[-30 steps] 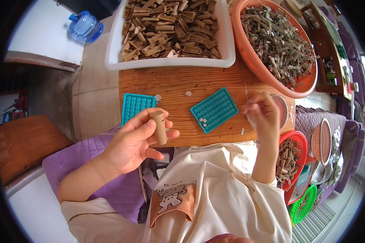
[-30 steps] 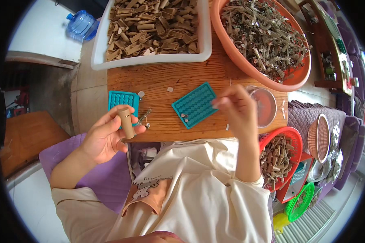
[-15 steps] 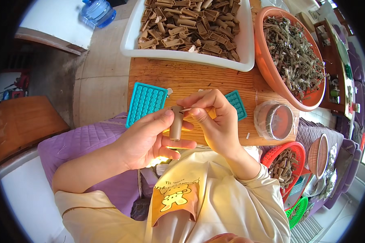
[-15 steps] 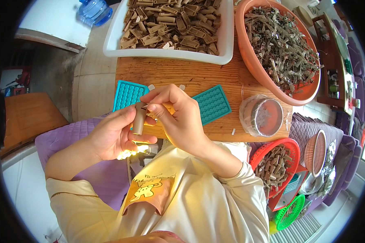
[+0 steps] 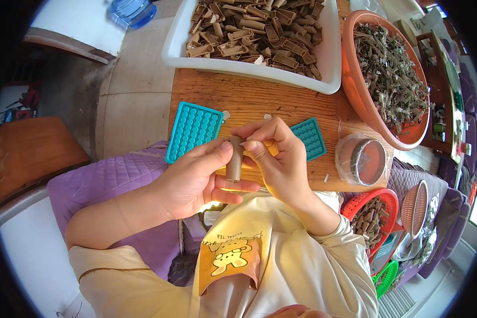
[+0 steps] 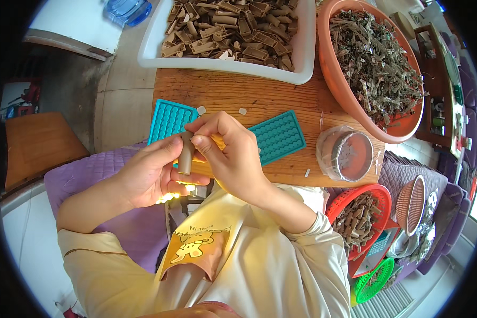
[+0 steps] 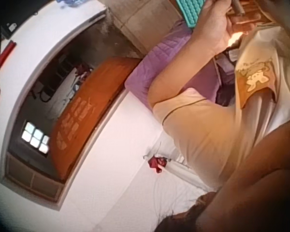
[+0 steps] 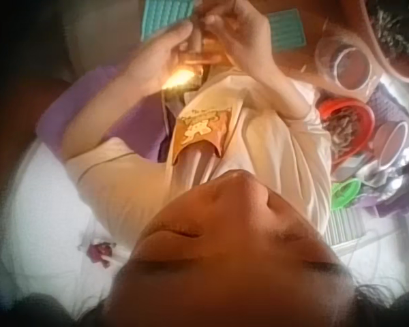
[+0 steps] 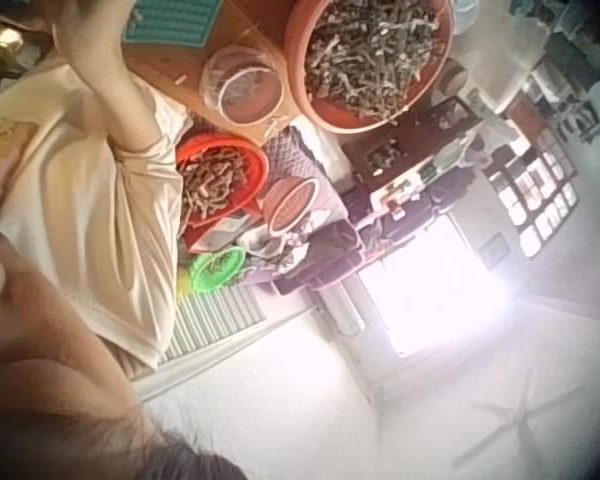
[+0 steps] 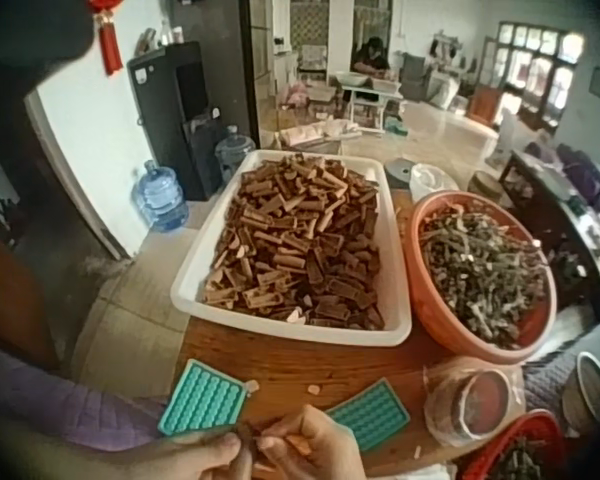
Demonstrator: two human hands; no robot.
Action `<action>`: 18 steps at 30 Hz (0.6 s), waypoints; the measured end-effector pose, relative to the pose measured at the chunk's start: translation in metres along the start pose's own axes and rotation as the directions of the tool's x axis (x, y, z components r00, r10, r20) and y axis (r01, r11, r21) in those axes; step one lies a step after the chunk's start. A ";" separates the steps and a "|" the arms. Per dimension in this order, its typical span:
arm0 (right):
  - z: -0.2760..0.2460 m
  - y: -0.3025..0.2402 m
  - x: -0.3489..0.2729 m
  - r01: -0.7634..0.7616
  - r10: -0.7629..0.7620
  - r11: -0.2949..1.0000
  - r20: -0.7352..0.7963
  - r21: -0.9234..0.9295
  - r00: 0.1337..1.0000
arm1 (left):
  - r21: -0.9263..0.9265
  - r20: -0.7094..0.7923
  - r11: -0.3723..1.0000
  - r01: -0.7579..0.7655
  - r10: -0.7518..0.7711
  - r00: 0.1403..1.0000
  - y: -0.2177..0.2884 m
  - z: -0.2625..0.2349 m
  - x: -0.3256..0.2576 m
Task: The person assembles small cylindrical objects by inserting white pellets and fibrous material into hollow cardboard tubes. They pick up a tube, insert pellets from a tray, add fibrous material from a bowl, and place the finished assembly into a container.
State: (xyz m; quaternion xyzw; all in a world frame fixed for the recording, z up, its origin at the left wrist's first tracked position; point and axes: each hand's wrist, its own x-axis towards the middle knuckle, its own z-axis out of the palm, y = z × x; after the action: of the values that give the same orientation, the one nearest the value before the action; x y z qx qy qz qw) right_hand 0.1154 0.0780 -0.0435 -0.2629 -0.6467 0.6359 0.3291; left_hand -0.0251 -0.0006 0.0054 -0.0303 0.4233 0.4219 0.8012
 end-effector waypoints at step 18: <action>0.004 0.025 -0.016 -0.290 0.228 0.889 0.206 0.354 0.952 | -0.095 -0.158 0.988 0.121 -0.135 0.978 -0.009 0.001 0.003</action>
State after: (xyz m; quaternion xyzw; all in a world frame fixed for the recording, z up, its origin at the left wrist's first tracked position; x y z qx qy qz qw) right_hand 0.1210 0.0649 -0.0693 -0.2265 -0.4942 0.8063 0.2333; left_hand -0.0173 -0.0042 0.0007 -0.1261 0.4666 0.3832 0.7871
